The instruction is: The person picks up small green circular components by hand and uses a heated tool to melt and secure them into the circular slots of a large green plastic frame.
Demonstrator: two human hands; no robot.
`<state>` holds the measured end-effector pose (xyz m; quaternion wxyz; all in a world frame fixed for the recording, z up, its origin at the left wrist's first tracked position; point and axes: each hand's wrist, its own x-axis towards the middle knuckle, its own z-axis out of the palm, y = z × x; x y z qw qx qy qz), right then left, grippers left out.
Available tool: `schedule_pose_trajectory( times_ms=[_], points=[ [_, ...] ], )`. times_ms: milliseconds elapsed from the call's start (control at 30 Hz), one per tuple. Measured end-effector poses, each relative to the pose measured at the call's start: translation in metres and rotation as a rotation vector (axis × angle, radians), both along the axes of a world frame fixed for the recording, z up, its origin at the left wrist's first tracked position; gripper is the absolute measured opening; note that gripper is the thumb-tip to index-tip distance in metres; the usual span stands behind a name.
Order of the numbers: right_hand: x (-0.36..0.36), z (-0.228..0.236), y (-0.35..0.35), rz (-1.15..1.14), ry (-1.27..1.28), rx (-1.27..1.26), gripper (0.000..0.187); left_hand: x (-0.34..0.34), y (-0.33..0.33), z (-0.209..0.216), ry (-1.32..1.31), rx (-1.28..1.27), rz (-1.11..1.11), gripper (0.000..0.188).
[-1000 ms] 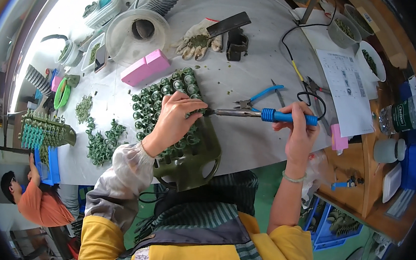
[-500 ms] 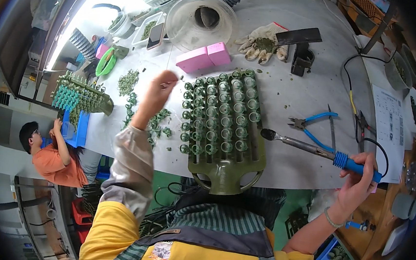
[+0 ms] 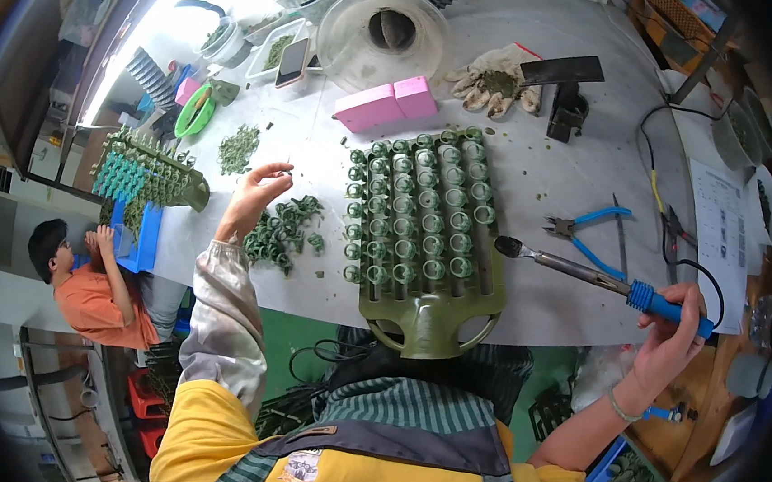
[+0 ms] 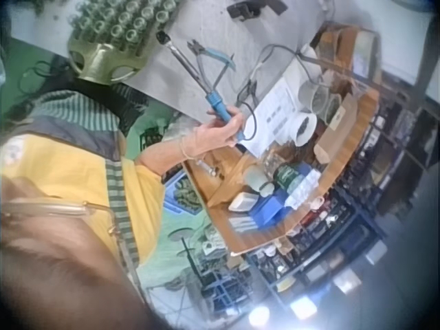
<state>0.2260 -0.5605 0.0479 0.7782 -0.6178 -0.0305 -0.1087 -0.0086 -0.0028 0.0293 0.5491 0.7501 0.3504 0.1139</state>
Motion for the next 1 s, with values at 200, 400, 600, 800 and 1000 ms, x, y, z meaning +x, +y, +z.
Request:
schedule_pose_trajectory(
  times_ms=[200,400,600,800,1000],
  points=[
    [-0.006,0.006,0.008,-0.007,0.000,-0.002,0.032,0.036,-0.098,0.048,-0.125,0.032,-0.262,0.025],
    [-0.008,0.010,0.005,0.098,-0.020,-0.007,0.030,0.082,-0.201,0.066,-0.169,0.277,-0.596,0.027],
    [-0.007,0.004,0.003,0.127,-0.006,-0.001,0.026,0.110,-0.247,0.036,-0.285,0.480,-0.658,0.027],
    [-0.004,-0.009,0.010,0.216,0.015,0.087,0.026,0.124,-0.254,0.015,-0.222,0.823,-0.690,0.027],
    [-0.004,-0.012,0.021,0.214,0.084,0.103,0.027,0.128,-0.256,0.016,-0.188,0.876,-0.709,0.026]
  ],
)
